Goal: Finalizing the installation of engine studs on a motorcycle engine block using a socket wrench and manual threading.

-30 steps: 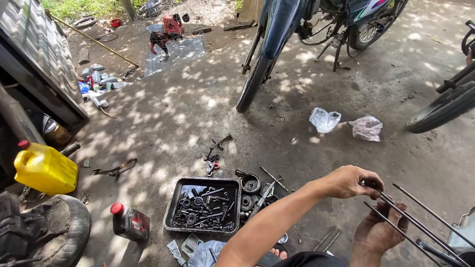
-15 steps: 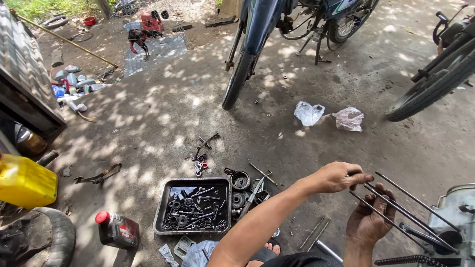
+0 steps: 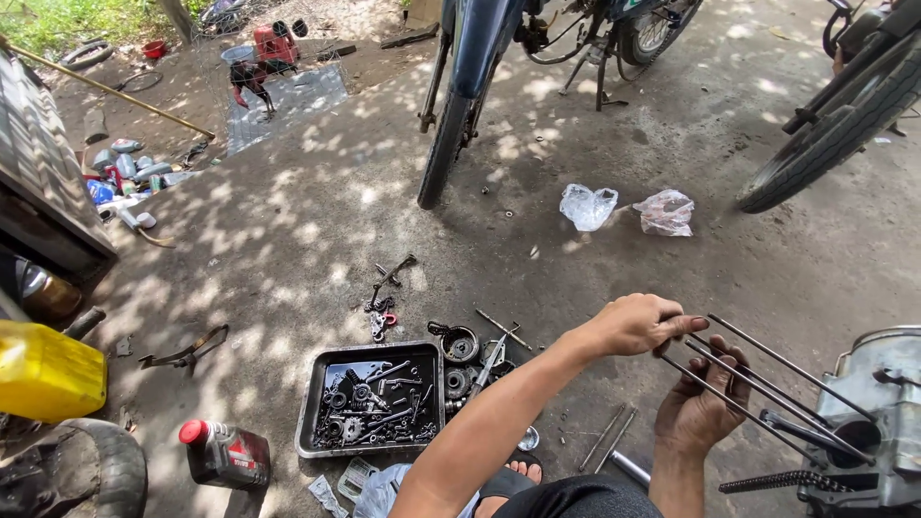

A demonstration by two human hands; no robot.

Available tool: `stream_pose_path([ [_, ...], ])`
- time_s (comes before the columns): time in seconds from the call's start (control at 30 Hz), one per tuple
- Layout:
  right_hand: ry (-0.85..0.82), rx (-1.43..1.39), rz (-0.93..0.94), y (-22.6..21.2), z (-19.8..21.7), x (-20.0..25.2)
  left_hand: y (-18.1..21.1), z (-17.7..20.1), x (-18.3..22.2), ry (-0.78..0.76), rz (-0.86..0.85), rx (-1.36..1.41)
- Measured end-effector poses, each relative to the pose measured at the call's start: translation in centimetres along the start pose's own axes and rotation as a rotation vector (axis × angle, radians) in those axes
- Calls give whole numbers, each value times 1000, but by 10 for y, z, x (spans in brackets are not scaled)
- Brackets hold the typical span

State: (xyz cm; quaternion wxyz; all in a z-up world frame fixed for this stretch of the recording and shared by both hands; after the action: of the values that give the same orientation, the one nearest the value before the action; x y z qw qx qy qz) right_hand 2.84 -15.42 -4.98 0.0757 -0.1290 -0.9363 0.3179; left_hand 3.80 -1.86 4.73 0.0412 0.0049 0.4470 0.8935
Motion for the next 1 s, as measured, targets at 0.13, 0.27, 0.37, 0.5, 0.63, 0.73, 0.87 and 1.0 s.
stream_pose_path([
  [0.13,98,36,8,16,8,-6,-25,-7,4,-20,-70,243],
  [0.27,151,38,71,26,20,-17,-47,-27,-13,77,-219,358],
  [0.37,111,65,115,24,16,-21,-34,-25,-17,66,-108,122],
  [0.5,179,87,30,30,17,-26,-81,-42,-42,121,150,-193],
  [0.63,145,27,52,31,25,-32,-29,-30,-17,144,26,197],
  [0.73,214,-80,-28,37,23,-32,-26,-25,-11,115,-3,301],
  [0.87,101,-73,-33,6,9,-20,-31,-30,-16,180,89,110],
  [1.0,5,-199,-149,4,15,-14,-31,-30,-19,188,233,30],
])
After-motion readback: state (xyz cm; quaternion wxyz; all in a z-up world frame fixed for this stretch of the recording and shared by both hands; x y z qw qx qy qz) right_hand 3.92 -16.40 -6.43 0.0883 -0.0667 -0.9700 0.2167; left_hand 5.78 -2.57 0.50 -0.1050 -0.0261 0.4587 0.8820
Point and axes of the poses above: each hand's wrist, its own x-axis away from the middle knuckle, its own z-axis out of the back of the hand, y = z × x, the point moved 2 cm from there along -x, towards the middle knuckle, and after that the axes turned 6 degrees about y, right-handed, at the moved point
